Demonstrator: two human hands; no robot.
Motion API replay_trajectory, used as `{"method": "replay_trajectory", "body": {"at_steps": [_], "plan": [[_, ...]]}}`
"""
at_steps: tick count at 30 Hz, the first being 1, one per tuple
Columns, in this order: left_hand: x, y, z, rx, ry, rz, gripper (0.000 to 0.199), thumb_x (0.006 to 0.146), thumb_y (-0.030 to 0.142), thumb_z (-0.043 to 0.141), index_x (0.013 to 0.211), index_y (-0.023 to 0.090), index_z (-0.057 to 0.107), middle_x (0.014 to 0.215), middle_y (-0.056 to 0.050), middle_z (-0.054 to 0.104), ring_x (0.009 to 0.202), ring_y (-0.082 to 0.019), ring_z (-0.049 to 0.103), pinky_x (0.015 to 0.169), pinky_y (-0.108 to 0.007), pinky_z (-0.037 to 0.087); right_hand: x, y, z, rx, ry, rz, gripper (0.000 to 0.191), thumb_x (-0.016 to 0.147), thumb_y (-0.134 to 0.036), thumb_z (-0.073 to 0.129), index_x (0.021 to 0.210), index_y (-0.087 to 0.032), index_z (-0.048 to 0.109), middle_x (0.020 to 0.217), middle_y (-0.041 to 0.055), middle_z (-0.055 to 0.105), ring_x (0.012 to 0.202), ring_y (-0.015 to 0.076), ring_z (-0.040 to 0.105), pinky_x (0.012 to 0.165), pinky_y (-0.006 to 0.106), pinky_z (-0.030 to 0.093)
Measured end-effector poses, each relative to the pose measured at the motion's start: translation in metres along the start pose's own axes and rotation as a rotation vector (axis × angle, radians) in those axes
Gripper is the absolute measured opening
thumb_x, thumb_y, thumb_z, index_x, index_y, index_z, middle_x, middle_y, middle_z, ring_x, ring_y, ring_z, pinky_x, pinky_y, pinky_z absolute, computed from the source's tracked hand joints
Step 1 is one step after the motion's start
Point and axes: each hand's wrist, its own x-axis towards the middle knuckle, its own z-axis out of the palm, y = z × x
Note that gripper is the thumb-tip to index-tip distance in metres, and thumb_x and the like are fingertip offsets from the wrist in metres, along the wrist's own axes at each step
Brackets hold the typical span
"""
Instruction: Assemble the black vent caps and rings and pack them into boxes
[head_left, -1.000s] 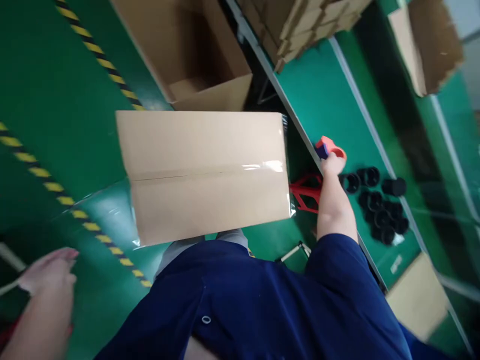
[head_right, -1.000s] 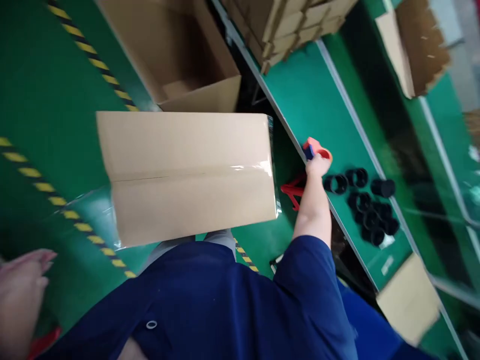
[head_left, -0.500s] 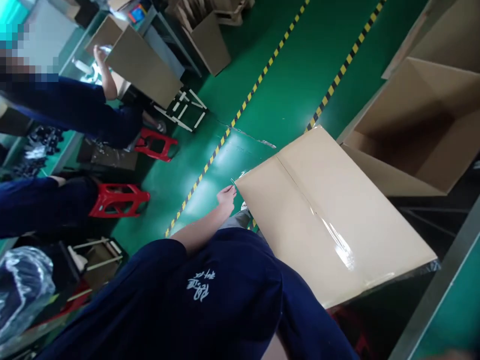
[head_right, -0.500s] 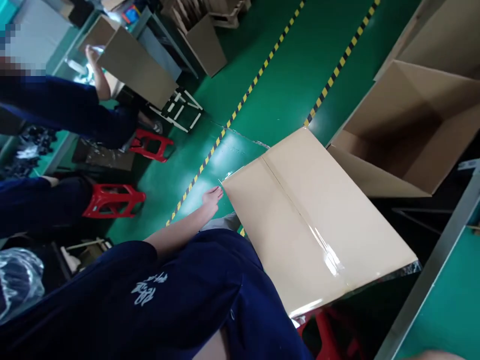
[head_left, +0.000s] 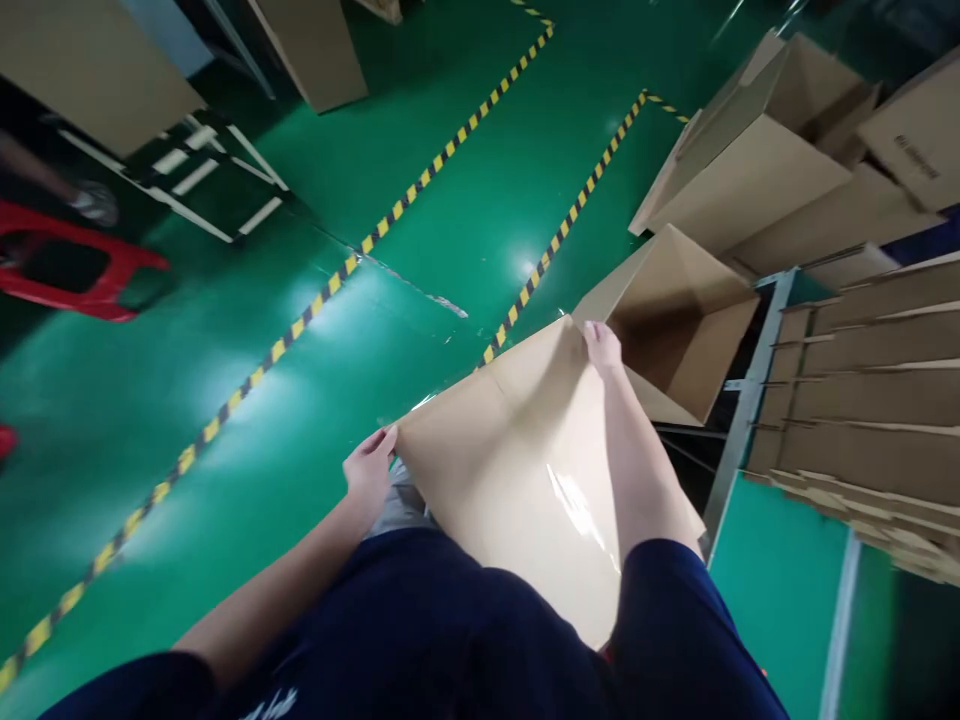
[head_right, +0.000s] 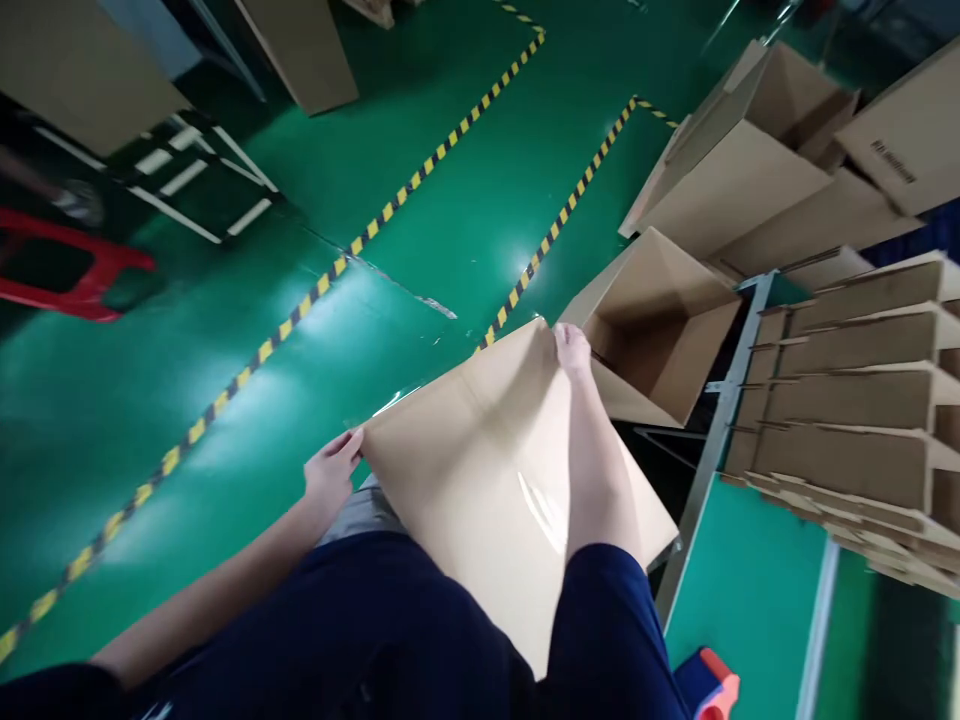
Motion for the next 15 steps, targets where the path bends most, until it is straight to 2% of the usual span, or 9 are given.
{"method": "replay_trajectory", "body": {"at_steps": [2,4,6,8,11,13,15], "plan": [[0.008,-0.001,-0.005,0.011,-0.012,-0.024,0.022,0.070,0.018,0.087,0.090,0.018,0.077,0.100,-0.005,0.076,0.094,-0.017,0.070,0.093,-0.030,0.056,0.039,-0.012,0.013,0.125,-0.075,0.126,0.067,0.108,-0.058,0.024,0.115,-0.019,0.077,0.127,0.0128,0.072,0.117,0.0246,0.065,0.108,0.042,0.048],[0.015,-0.005,-0.010,0.017,-0.033,-0.052,0.034,0.065,0.024,0.091,0.097,0.020,0.079,0.110,-0.006,0.077,0.103,-0.019,0.069,0.096,-0.030,0.055,0.068,-0.020,0.028,0.230,-0.186,0.233,0.079,0.102,-0.071,0.020,0.102,-0.023,0.083,0.127,0.0108,0.072,0.120,0.0278,0.064,0.113,0.045,0.044],[0.019,-0.007,-0.013,0.000,-0.082,-0.087,0.047,0.058,0.032,0.095,0.101,0.022,0.079,0.116,-0.006,0.076,0.111,-0.021,0.067,0.096,-0.030,0.055,0.084,-0.021,0.039,0.244,-0.277,0.279,0.083,0.097,-0.079,0.022,0.088,-0.025,0.084,0.124,0.0081,0.074,0.123,0.0293,0.062,0.118,0.048,0.039],[0.022,-0.006,-0.015,-0.030,-0.144,-0.108,0.058,0.049,0.040,0.099,0.102,0.023,0.080,0.121,-0.006,0.075,0.119,-0.024,0.064,0.092,-0.028,0.055,0.087,-0.017,0.042,0.314,-0.386,0.288,0.084,0.094,-0.084,0.023,0.082,-0.027,0.084,0.122,0.0045,0.075,0.125,0.0290,0.061,0.121,0.047,0.036],[0.023,0.000,-0.013,-0.049,-0.194,-0.138,0.065,0.040,0.047,0.101,0.098,0.024,0.081,0.128,-0.006,0.073,0.129,-0.027,0.059,0.085,-0.025,0.055,0.079,-0.010,0.034,0.556,-0.525,0.221,0.076,0.090,-0.086,0.035,0.079,-0.027,0.082,0.120,0.0023,0.077,0.127,0.0288,0.062,0.121,0.045,0.036],[0.024,0.005,-0.010,-0.038,-0.184,-0.163,0.063,0.039,0.049,0.101,0.093,0.023,0.081,0.130,-0.007,0.072,0.132,-0.028,0.057,0.081,-0.024,0.054,0.072,-0.010,0.028,0.653,-0.518,0.119,0.059,0.084,-0.080,0.057,0.079,-0.026,0.082,0.116,0.0028,0.078,0.127,0.0285,0.063,0.121,0.043,0.037],[0.025,0.008,-0.005,-0.032,-0.141,-0.178,0.058,0.039,0.047,0.101,0.086,0.020,0.080,0.127,-0.009,0.073,0.130,-0.028,0.058,0.075,-0.023,0.054,0.068,-0.012,0.026,0.660,-0.480,0.076,0.042,0.074,-0.067,0.077,0.078,-0.026,0.081,0.111,0.0037,0.080,0.127,0.0286,0.064,0.119,0.041,0.038]]}}
